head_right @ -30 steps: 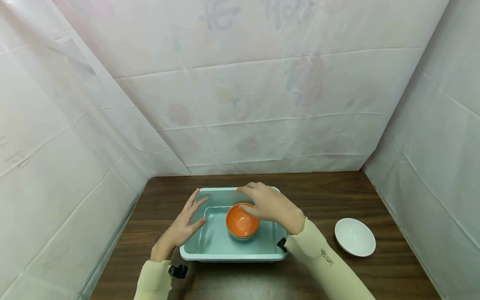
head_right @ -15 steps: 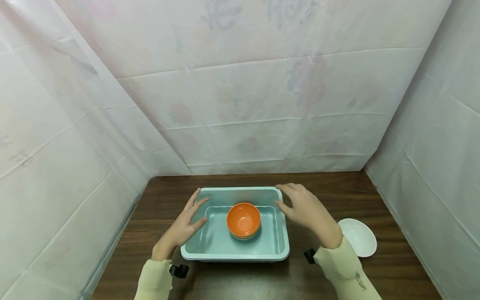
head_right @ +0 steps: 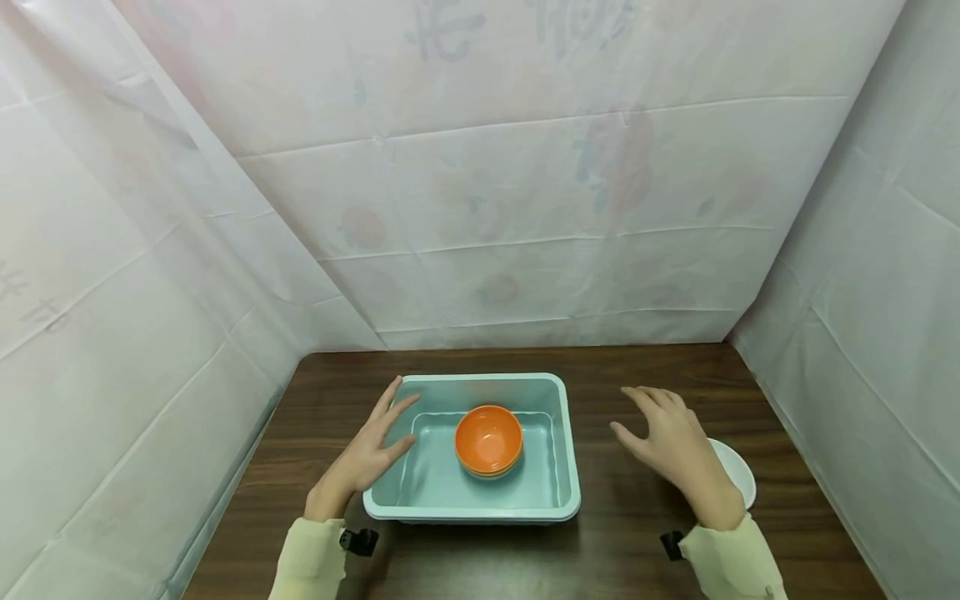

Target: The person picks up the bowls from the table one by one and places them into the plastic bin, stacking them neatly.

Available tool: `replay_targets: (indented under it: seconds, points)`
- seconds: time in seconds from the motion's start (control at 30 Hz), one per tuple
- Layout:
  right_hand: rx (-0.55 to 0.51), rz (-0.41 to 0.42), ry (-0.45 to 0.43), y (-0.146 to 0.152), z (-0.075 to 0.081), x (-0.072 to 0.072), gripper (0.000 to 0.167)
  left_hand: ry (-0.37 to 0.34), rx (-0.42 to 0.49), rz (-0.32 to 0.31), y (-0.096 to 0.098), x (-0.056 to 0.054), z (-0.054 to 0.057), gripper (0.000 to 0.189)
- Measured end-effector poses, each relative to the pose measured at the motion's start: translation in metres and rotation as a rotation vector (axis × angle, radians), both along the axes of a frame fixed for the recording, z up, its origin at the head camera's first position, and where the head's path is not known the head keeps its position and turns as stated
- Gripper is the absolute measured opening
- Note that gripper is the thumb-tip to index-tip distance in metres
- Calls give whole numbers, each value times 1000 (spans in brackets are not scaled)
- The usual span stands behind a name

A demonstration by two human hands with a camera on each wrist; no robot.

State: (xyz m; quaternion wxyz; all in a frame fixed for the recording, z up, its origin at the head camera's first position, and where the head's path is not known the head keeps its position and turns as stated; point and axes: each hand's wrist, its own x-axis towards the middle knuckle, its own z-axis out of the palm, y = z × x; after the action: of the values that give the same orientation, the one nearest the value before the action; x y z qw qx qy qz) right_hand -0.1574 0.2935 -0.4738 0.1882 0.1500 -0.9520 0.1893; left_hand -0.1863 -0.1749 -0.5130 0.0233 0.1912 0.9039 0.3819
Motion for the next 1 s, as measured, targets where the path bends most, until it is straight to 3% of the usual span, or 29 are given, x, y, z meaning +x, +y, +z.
replay_targets:
  seconds: [0.13,0.5,0.8,1.0]
  points:
    - [39,-36,-23,13,-11,4,70,6,-5,5,-1,0,-1,61]
    - [113,-142,-319,39,-29,12,99,25,-17,-6,-1,1,1,61]
    - [85,-180,-438,52,-37,15,114,34,-23,-6,0,2,0,61]
    - [76,-207,-463,58,-42,14,120,44,-19,0,0,1,-1,61]
